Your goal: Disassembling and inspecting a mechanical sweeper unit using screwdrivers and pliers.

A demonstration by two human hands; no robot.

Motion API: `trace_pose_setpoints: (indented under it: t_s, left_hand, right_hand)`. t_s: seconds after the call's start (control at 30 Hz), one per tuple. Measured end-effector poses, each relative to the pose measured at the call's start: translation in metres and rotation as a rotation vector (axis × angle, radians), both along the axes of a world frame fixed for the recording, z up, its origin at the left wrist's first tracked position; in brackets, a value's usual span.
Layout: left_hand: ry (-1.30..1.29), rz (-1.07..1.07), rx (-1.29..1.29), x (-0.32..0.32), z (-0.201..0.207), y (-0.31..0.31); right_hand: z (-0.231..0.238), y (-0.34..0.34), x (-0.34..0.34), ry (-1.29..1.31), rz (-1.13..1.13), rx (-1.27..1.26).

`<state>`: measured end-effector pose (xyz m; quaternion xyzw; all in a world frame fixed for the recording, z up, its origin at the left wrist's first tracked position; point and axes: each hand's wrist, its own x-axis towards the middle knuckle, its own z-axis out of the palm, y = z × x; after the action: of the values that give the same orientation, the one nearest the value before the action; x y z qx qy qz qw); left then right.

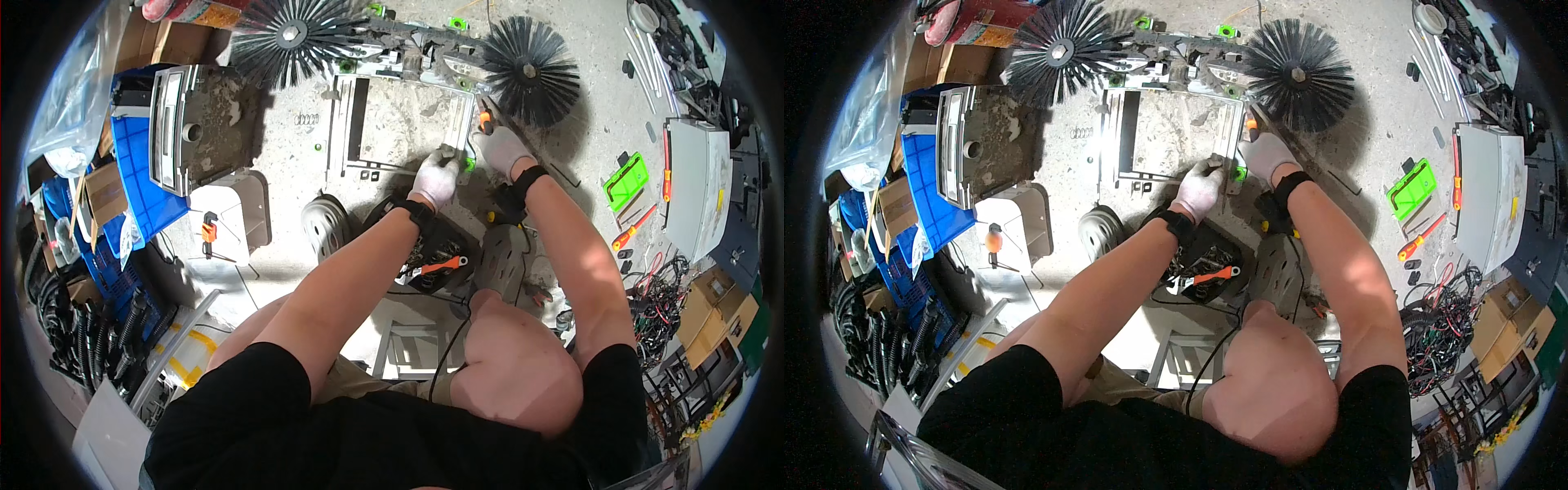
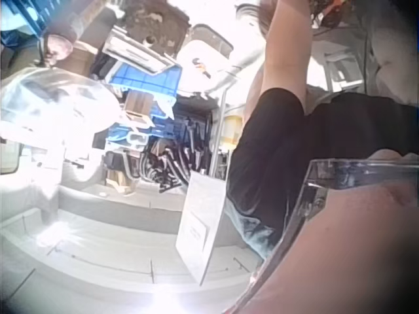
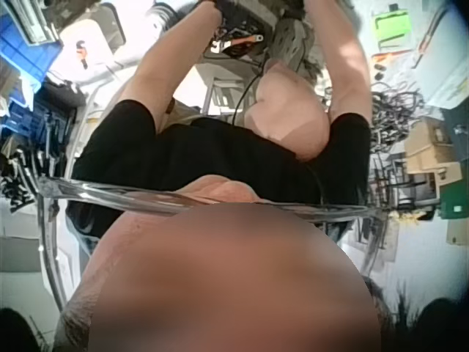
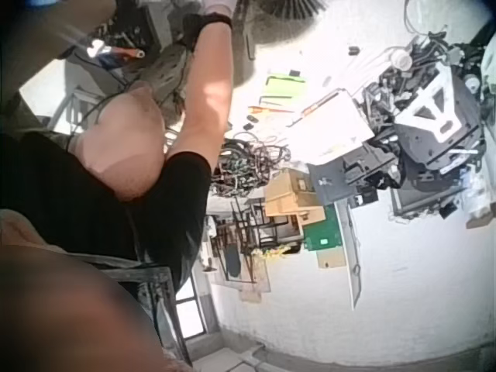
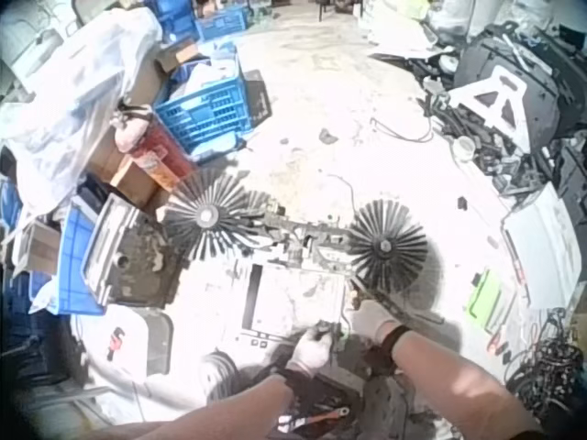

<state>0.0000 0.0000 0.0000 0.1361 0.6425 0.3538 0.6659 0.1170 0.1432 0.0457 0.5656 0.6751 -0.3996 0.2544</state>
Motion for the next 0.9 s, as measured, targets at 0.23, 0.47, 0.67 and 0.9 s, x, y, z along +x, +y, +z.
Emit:
trace_pose_setpoints:
  t_s: [0.23,0.47,0.67,0.9]
  left_hand:
    - [0.289,-0.122,0.156,0.017,0.004,-0.008]
    - [0.365,-0.115,0.274,0.01,-0.031,-0.021]
    - [0.347,-0.27,0.267,0.028,-0.003,-0.014]
    - [0.251,-0.201,0.308,0.016,0.006,-0.018]
  right_hand:
    - [-0.032,0.006,0.011,0.397,0.214,0.098]
    - [0.025,0.022,-0.009,0.562,-0.765,-0.49]
    - [0.0,-0.016,0.022,0.303,-0.255,0.238]
    - [-0.051,-0.02,0.017,0.194,0.378,0.389]
